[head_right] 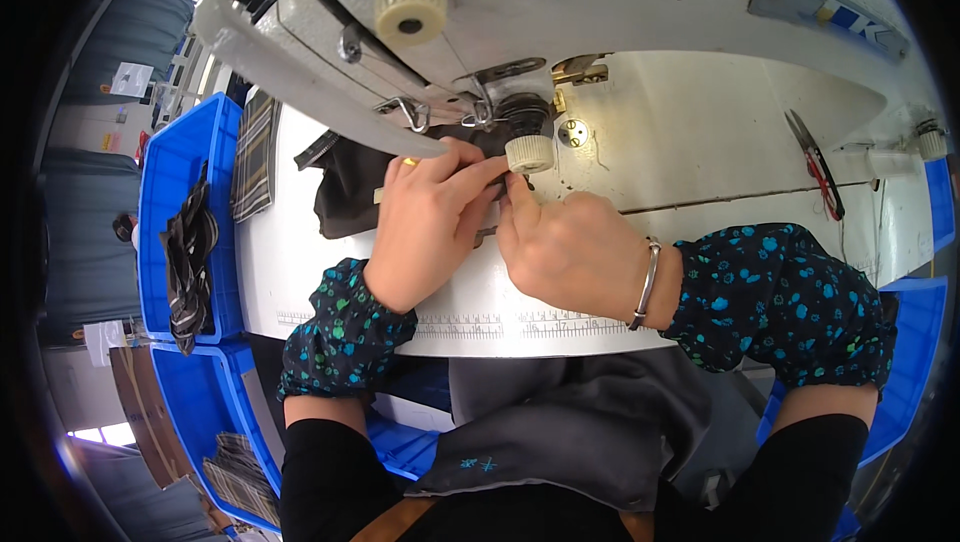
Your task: The person sews zippers onto small fabric pouches using an industrial sewing machine. They pick up a pouch and a zipper from a blue bin, align them under the machine's presser foot, and stitch the zipper in place. After sewing, the finished pouch is placed into a separate blue bin.
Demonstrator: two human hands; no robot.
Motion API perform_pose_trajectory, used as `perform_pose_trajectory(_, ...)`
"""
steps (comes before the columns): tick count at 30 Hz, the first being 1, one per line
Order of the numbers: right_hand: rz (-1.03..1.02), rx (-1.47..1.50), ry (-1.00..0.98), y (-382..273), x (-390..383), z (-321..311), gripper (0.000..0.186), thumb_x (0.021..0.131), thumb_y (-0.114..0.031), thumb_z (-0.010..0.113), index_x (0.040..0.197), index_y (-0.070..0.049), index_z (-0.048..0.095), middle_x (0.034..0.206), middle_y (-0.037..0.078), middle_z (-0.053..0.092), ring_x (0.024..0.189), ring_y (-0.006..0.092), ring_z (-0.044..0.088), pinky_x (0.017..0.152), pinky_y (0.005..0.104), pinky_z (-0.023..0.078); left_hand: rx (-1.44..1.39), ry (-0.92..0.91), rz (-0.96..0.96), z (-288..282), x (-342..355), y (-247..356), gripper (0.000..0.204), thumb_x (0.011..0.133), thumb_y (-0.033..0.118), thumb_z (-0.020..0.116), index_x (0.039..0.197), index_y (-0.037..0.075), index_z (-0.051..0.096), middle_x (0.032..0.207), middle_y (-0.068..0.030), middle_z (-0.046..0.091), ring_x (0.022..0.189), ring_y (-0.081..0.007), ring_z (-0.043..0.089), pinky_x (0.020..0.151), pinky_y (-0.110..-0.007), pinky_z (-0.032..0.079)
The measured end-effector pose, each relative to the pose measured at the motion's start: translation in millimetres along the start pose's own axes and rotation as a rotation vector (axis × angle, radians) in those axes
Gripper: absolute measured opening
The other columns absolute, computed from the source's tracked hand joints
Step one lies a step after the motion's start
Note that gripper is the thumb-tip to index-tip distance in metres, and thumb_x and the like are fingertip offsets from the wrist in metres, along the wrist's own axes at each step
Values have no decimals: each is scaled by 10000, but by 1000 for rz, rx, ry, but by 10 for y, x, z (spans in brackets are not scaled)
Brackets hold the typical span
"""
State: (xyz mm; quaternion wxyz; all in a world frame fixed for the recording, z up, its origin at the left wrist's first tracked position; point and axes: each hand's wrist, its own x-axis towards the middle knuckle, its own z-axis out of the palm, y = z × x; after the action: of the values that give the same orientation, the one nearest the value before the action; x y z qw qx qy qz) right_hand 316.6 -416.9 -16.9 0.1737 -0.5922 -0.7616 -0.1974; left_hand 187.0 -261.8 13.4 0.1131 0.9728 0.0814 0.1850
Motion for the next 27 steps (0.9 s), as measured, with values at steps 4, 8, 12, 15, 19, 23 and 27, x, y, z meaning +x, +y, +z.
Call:
perform_pose_trajectory(4,-6,5,4,0,-1,-19,284,740,-137,668,910,85,722,1070,373,708,513,157,641,446,291,488,146,45,13,-112,-85,-49,287,787,70,723,1059,154,759,1000,34,668,988,-209,611,940,-415,441)
perform_pose_trajectory(8,-25,5,9,-12,-15,-18,270,739,-136,668,894,79,720,1054,375,708,514,161,641,443,293,487,225,59,125,-135,-74,-59,291,779,124,700,1064,154,752,1021,36,665,1031,-203,611,1026,-440,438)
perform_pose_trajectory(12,-28,14,24,-38,-12,-28,265,738,-133,667,886,81,718,1036,375,709,501,161,633,437,297,485,230,61,258,-98,-39,-63,380,703,117,705,1080,123,756,1099,21,694,1078,-204,633,935,-381,495)
perform_pose_trajectory(15,-24,16,10,-62,-26,-34,266,740,-130,663,888,84,719,1024,369,713,490,160,628,434,297,482,205,12,300,-91,-39,-76,420,684,120,706,1101,101,749,1109,19,699,1069,-199,635,886,-353,516)
perform_pose_trajectory(19,-17,13,13,-82,-29,-31,267,746,-130,657,894,83,721,1017,364,716,490,158,627,431,295,476,258,-15,335,-106,-34,-55,425,702,139,696,1122,85,738,1059,20,677,1000,-192,620,864,-344,513)
perform_pose_trajectory(23,-14,21,40,-85,-22,-23,268,751,-132,655,902,78,724,1021,360,718,491,155,627,431,293,475,224,-32,327,-101,-7,-58,372,743,146,674,1105,86,735,1000,8,631,964,-199,594,891,-360,500)
perform_pose_trajectory(27,11,67,39,-72,-32,-19,284,761,-130,656,943,79,719,1031,357,716,491,163,633,434,299,484,182,-36,321,-85,-5,-74,305,789,151,653,1074,69,720,958,-15,589,973,-214,572,968,-382,486)
